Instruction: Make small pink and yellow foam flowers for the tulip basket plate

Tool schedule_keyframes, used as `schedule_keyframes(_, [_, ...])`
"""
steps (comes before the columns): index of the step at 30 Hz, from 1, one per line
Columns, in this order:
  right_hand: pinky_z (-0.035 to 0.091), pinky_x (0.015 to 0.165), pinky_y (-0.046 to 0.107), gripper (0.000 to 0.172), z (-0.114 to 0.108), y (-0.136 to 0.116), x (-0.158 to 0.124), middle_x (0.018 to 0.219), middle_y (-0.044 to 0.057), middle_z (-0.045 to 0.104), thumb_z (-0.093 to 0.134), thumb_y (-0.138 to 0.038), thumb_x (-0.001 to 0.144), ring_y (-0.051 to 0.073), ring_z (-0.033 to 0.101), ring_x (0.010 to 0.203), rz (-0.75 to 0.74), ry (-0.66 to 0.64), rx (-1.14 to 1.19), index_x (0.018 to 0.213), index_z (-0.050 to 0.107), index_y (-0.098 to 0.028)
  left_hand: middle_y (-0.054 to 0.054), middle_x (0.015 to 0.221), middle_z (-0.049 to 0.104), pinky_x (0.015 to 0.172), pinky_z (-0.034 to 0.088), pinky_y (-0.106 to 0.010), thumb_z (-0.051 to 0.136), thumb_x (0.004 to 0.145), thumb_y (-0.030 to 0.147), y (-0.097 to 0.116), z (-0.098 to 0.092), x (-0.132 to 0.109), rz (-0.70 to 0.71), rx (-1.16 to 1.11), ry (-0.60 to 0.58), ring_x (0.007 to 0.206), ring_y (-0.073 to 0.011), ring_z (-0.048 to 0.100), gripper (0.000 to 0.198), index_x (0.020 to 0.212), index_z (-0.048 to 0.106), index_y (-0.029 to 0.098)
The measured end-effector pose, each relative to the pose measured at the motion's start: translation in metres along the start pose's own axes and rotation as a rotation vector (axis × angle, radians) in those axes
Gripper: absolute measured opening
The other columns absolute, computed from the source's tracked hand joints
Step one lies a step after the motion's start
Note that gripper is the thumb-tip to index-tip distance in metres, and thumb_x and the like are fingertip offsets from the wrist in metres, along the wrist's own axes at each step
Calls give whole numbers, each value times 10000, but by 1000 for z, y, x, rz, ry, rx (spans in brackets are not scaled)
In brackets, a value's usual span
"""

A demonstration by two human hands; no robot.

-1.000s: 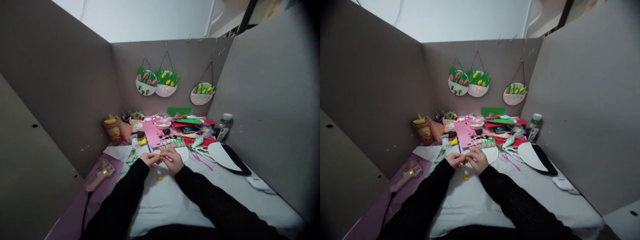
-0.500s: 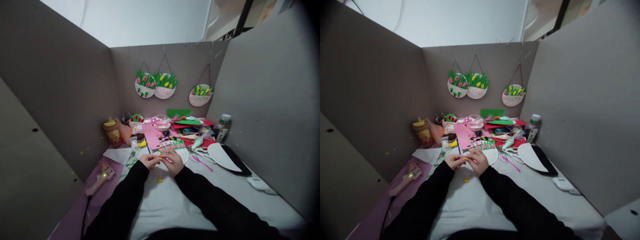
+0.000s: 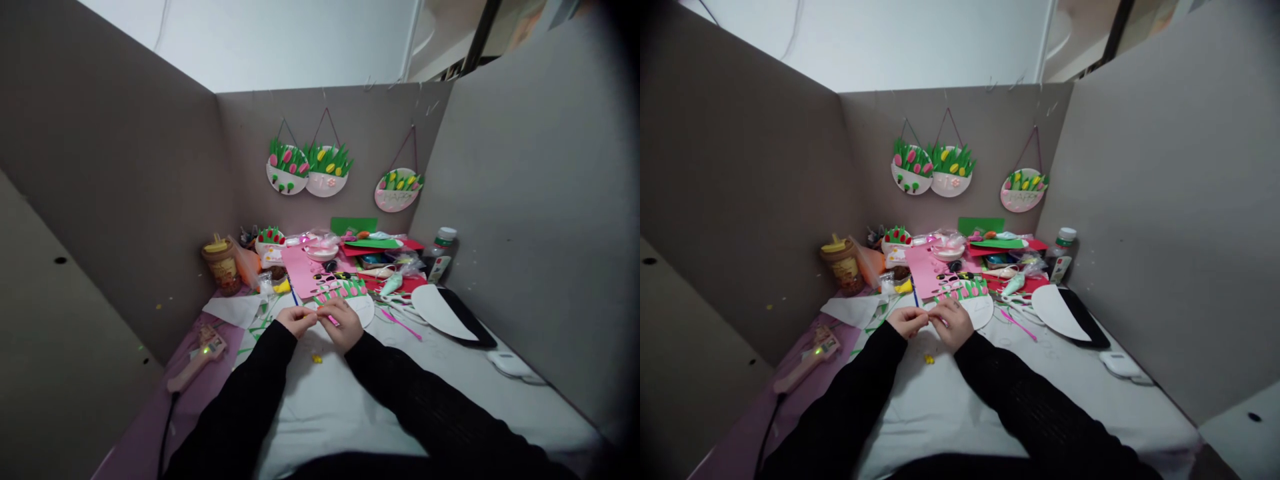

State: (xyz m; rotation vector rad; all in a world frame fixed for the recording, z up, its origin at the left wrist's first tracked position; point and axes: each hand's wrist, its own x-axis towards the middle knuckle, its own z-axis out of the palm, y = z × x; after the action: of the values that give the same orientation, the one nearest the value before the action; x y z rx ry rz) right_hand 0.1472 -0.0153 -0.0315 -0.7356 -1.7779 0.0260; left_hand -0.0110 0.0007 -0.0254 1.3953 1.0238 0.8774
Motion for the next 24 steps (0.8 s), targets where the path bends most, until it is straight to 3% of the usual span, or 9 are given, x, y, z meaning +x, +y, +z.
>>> schedule_keyframes(5, [441,551,269,119,-8,5,6,786,50,558,507,-190,821,166,529,740,177,224,-51,840,624,-198,39,487,493,364,240,-189,702,551,476,5,1,1,-42,-202,191,372,-40,368,397,707,612,122])
schedule_keyframes(8, [452,564,270,119,-8,7,5,787,47,567,530,-207,819,167,537,753,146,146,-30,867,639,-204,10,581,539,372,260,-184,717,518,486,6,3,1,-49,-269,192,429,-49,414,430,722,620,120])
schedule_keyframes(11, [477,623,294,130,-3,6,2,796,43,575,554,-211,809,167,550,765,91,55,-3,894,653,-217,15,546,526,381,264,-192,698,529,517,3,4,1,-49,-229,120,413,-49,401,442,699,617,116])
schedule_keyframes(15, [488,673,313,120,1,3,0,770,36,574,572,-191,795,164,555,748,76,51,7,870,662,-220,38,454,467,394,258,-203,663,575,523,1,5,0,-49,-192,32,378,-46,369,417,637,586,118])
schedule_keyframes(20, [490,676,312,119,0,5,-1,781,37,574,575,-179,788,165,555,760,88,52,3,862,659,-222,2,694,575,405,278,-183,746,481,357,7,5,1,-131,-410,73,495,-65,465,404,774,563,148])
schedule_keyframes(24, [489,686,319,119,1,5,-1,775,36,579,582,-184,788,164,556,751,83,52,-2,864,663,-226,59,562,445,377,225,-183,718,503,402,6,6,2,-157,-528,48,406,-36,359,415,790,567,143])
